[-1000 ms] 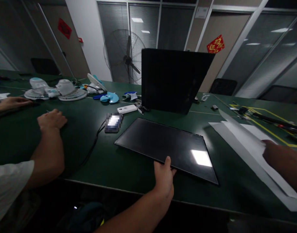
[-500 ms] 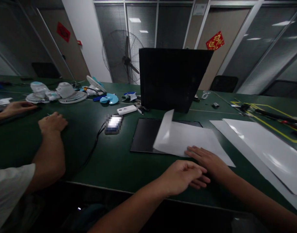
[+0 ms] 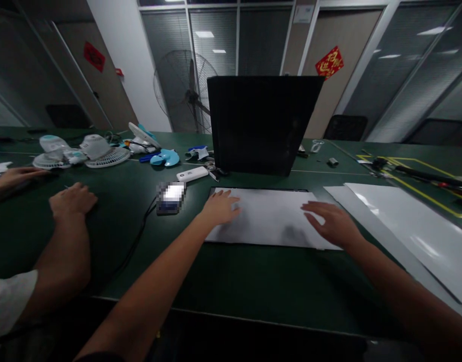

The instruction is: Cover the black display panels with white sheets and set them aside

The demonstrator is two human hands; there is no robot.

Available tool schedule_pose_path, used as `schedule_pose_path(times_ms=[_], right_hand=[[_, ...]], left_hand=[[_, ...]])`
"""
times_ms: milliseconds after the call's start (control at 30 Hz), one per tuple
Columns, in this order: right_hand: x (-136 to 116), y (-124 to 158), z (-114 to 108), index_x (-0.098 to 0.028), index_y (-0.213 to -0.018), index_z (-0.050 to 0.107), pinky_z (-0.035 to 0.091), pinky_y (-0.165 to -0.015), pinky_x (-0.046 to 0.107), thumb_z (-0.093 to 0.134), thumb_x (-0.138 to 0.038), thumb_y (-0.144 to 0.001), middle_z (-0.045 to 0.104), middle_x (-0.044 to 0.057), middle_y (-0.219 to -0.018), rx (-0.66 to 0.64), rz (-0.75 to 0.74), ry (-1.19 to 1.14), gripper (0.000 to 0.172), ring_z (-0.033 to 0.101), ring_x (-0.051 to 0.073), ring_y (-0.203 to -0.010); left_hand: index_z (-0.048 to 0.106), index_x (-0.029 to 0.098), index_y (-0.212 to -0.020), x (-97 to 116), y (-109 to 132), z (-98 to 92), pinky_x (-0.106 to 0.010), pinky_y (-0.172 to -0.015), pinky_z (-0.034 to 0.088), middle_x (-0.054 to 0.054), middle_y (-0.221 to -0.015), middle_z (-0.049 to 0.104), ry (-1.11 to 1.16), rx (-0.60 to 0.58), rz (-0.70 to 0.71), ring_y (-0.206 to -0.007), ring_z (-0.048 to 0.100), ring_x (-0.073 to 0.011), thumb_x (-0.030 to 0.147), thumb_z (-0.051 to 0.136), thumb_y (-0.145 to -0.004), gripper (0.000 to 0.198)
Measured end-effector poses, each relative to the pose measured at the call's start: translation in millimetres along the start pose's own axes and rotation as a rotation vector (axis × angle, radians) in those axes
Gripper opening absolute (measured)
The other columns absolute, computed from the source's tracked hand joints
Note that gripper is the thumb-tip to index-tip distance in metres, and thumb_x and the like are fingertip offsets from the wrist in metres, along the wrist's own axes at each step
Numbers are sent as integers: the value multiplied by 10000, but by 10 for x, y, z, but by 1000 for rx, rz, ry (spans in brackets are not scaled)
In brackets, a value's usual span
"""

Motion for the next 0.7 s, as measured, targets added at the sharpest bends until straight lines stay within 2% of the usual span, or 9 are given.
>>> schedule_pose_path(times_ms=[100, 167, 267, 333, 400, 500, 600, 700], right_hand=[[767, -69, -57, -98, -1386, 692, 397, -1193, 528, 374, -425, -1088, 644, 223, -1458, 91, 361, 153, 545, 534, 344, -1425], [1276, 54, 15, -51, -1502, 590, 284, -1228, 588, 394, -450, -1071, 458, 304, -1610, 112, 626, 235, 620, 338, 402, -1560], [1937, 432, 310, -15, -1625, 423, 153, -1191, 723, 456, -584, -1017, 153, 388, -1710, -13, 1073, 192, 833, 30, 496, -1622], [2221, 665, 465, -7, -1667, 337, 99, -1168, 760, 467, -691, -971, 38, 408, -1715, -82, 1262, 158, 984, -72, 523, -1612], [2391, 804, 524, -27, -1695, 278, 63, -1161, 776, 431, -776, -939, 11, 404, -1718, -109, 1337, 132, 1075, -68, 541, -1606], [2474, 884, 533, -85, -1691, 326, 90, -1136, 807, 373, -822, -921, 200, 409, -1684, -193, 1364, 44, 1067, 119, 574, -1582], [2430, 829, 467, -130, -1653, 417, 179, -1119, 799, 326, -792, -938, 367, 381, -1616, -249, 1298, 84, 979, 272, 574, -1523], [2385, 751, 413, -136, -1614, 481, 337, -1060, 742, 302, -724, -961, 416, 357, -1585, -268, 1215, 163, 897, 344, 571, -1473]], left_hand=[[669, 270, -1441, -390, 26, 104, -564, -1272, 264, -107, -1682, 465, -35, -18, 18, -1550, 409, -392, 513, 652, -954, 545], [633, 268, -1484, -563, 64, 150, -535, -1269, 285, -112, -1687, 456, -23, -1, 23, -1556, 406, -361, 530, 621, -972, 576], [638, 240, -1487, -700, 83, 197, -513, -1273, 297, -126, -1687, 452, 2, 23, 13, -1571, 388, -346, 554, 606, -973, 603], [674, 217, -1451, -732, 60, 215, -500, -1279, 290, -146, -1676, 463, -9, 31, 9, -1564, 398, -354, 573, 621, -955, 612], [703, 201, -1417, -757, 21, 218, -488, -1283, 284, -155, -1671, 468, -27, 47, 0, -1557, 405, -364, 602, 634, -933, 632], [721, 178, -1388, -824, -28, 229, -483, -1280, 291, -160, -1664, 476, -27, 59, -17, -1546, 416, -374, 639, 642, -906, 672], [730, 181, -1369, -891, -38, 244, -477, -1277, 294, -150, -1650, 497, 9, 68, -6, -1542, 422, -361, 658, 649, -893, 679], [724, 175, -1374, -916, -26, 255, -459, -1279, 288, -141, -1630, 522, 38, 68, 19, -1538, 426, -343, 640, 649, -895, 672]])
Point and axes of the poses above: each hand's wrist, its own y-axis away from the middle knuckle, its own z-axis out of the palm, x = y × z, the point moved 6 cm from there along -y, towards the middle knuckle
